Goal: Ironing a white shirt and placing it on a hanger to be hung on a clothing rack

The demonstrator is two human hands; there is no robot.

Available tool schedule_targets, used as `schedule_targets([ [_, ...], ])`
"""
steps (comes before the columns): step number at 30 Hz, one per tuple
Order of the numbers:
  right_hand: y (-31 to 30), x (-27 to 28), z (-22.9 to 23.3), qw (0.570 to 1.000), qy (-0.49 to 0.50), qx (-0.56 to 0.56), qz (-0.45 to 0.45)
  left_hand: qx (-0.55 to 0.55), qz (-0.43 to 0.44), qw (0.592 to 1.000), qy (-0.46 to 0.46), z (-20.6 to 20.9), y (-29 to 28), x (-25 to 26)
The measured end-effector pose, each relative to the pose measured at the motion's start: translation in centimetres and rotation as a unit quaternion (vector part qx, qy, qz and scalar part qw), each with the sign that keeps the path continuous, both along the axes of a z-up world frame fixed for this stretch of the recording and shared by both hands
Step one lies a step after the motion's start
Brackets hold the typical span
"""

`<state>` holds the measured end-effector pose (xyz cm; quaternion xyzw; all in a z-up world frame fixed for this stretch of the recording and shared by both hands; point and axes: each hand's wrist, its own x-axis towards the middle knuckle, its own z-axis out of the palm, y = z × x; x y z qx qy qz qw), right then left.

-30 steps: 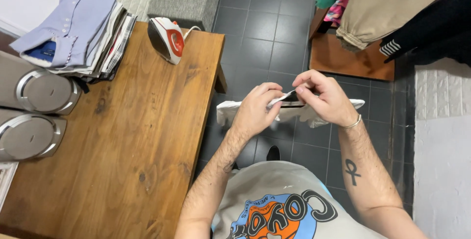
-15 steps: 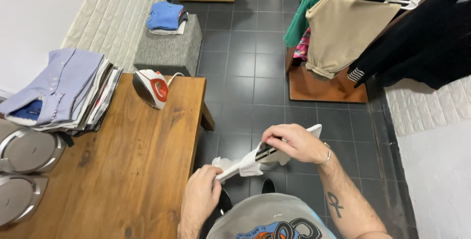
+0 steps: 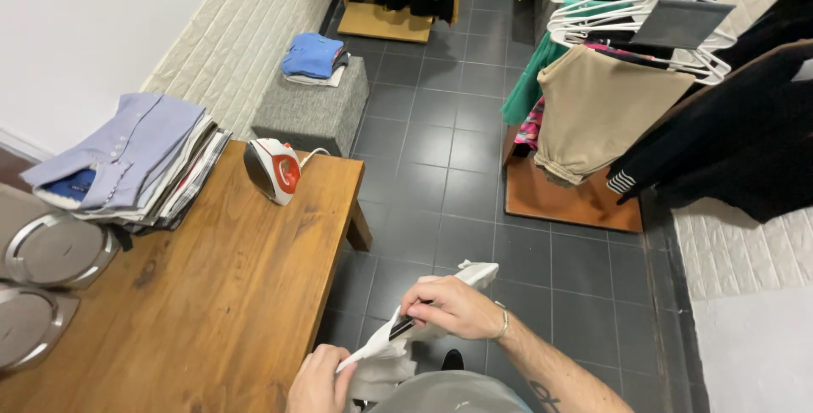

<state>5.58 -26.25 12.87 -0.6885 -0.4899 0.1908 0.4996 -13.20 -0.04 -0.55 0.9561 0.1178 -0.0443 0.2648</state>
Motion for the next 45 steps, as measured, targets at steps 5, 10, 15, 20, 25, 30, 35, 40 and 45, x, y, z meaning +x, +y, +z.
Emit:
schedule_targets([
  [5,-0.1,-0.5,-2.4,0.999,0.045,0.013,-0.003,0.078,0.119,0.986,-0.087,-3.3,-3.1,-2.3],
  [10,-1.1,0.0,-4.7,0.995,0.081,0.051,-0.001,0.142,0.165,0.967,-0.134,-0.3,-3.3,-4.2],
  [15,-3.4,2.2,-9.7,0.962,0.191,0.129,-0.147,0.136,0.26,0.939,-0.179,6.7,-0.7,-8.4],
  [20,-4.3,1.9,-13.6,0.955,0.226,0.083,-0.173,0.135,0.342,0.904,-0.219,8.3,2.7,-12.8],
  [25,-5.3,2.0,-17.8,0.933,0.29,0.036,-0.211,0.161,0.385,0.875,-0.245,8.4,4.4,-13.8],
  [30,-4.3,3.7,-17.0,0.934,0.24,0.031,-0.265,0.178,0.42,0.858,-0.235,6.7,6.9,-13.6],
  [35,-1.7,5.3,-15.2,0.937,0.193,0.027,-0.29,0.15,0.452,0.843,-0.25,4.3,13.3,-14.1],
  [40,2.2,6.3,-15.2,0.934,0.177,0.02,-0.311,0.095,0.463,0.842,-0.262,-1.5,23.2,-14.2],
  [45,8.6,7.4,-16.5,0.934,0.117,-0.065,-0.33,0.028,0.532,0.825,-0.188,-12.9,35.4,-13.3],
])
